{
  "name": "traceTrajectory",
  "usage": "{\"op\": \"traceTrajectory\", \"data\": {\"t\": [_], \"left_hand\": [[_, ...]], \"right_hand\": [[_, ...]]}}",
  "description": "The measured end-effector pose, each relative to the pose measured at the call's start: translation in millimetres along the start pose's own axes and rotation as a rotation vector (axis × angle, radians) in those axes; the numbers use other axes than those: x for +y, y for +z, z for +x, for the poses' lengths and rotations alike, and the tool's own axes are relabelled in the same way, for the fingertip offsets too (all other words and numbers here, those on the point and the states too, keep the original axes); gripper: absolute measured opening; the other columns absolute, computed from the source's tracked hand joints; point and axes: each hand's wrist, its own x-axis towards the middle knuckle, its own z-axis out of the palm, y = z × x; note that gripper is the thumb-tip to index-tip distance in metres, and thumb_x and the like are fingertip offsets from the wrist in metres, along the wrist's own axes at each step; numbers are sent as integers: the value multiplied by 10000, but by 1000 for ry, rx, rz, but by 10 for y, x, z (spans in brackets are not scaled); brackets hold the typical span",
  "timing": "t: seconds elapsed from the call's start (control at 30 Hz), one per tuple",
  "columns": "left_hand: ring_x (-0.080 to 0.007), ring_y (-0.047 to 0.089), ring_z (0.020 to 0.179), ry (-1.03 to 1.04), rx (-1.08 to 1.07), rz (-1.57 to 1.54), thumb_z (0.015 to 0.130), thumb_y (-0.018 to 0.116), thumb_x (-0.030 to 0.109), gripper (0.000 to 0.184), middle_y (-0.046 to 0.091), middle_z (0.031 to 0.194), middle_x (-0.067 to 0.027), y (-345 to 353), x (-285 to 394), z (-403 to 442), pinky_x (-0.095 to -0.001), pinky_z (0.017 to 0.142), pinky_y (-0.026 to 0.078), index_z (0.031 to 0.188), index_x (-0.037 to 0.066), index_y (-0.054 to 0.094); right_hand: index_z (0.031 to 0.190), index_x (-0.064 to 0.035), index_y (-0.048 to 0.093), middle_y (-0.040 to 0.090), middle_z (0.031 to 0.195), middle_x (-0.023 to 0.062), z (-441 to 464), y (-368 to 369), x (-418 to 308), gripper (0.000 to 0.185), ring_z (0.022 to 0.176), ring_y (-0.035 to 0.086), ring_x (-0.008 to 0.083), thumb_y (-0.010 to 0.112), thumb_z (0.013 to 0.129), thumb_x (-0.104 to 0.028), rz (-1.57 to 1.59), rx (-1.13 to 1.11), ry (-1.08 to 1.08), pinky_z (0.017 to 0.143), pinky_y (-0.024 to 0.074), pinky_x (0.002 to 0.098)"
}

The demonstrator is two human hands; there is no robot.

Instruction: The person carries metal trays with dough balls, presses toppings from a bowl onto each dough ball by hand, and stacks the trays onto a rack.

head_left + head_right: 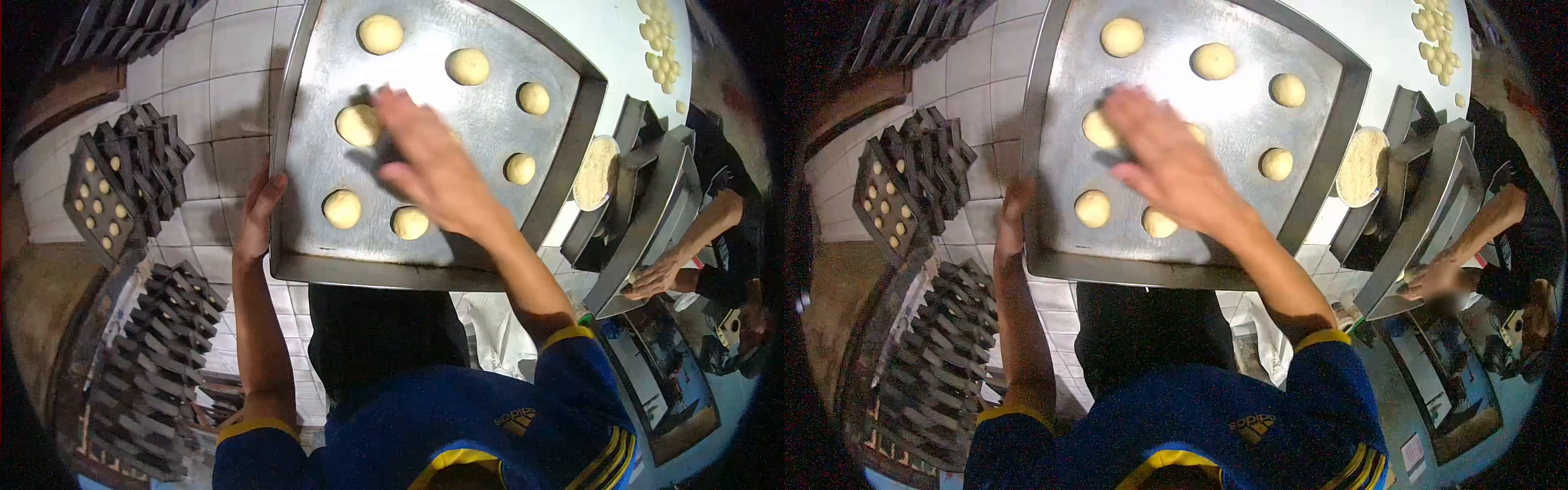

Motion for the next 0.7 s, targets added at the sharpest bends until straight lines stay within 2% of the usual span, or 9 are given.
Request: {"op": "traceTrajectory", "data": {"t": [0.03,0.07,0.1,0.17,0.23,0.27,0.33,0.47,0.7], "left_hand": [[-280,450,1525,3,0,8,1091,556,496,805,495,1631,-161,22,42,-7,-437,1308,282,1672,-18,339],[-280,433,1537,-23,39,-36,1085,563,512,816,481,1644,-155,97,91,-15,-439,1312,266,1667,-20,353],[-280,415,1549,-50,76,-81,1079,570,527,826,468,1658,-150,126,137,-19,-442,1315,251,1662,-23,367],[-280,402,1556,-73,82,-32,1077,573,531,835,466,1658,-148,60,156,-22,-443,1317,238,1664,-24,363],[-279,377,1568,-110,108,42,1071,579,540,852,464,1659,-142,13,125,17,-446,1320,213,1667,-27,354],[-278,364,1574,-126,124,77,1069,582,544,861,463,1659,-140,16,120,33,-448,1322,201,1669,-28,349],[-281,355,1575,-152,155,120,1049,602,561,896,455,1663,-145,86,231,41,-446,1315,202,1677,-23,340],[-292,367,1558,-109,60,52,980,668,610,1005,428,1678,-177,939,1533,-187,-432,1280,257,1700,2,321],[-294,387,1540,-216,133,-35,965,678,641,1024,457,1649,-171,718,1122,-99,-420,1275,266,1699,16,335]], "right_hand": [[1651,-34,396,451,1674,219,-163,-168,34,718,1573,398,397,694,1023,-215,28,147,70,1296,317,509],[1620,-35,456,518,1621,224,-354,-343,22,653,1519,481,393,691,1028,-178,113,296,312,1257,375,495],[1582,-38,515,581,1562,211,-598,-536,176,568,1439,565,355,669,1042,-129,-61,481,301,1196,438,472],[1444,-33,663,721,1353,156,-1111,-932,512,396,1200,707,282,679,1061,-131,-161,728,503,1003,562,407],[1353,-50,737,750,1278,151,-1743,-1181,930,321,1111,744,255,709,1058,-171,-252,829,670,913,580,398],[1353,-50,737,750,1278,151,-1915,-1261,1038,321,1111,744,255,709,1058,-171,-255,837,669,913,580,398],[1267,-64,786,770,1175,151,-2137,-1352,1197,273,1023,759,262,736,1038,-206,-429,628,942,877,572,404],[1150,-56,825,766,1029,177,-2172,-1319,1465,236,926,739,347,750,1010,-231,-566,470,891,838,564,410],[1188,-35,799,777,1080,199,-2241,-1353,1591,270,1007,769,350,740,1020,-238,-651,425,828,864,571,405]]}}
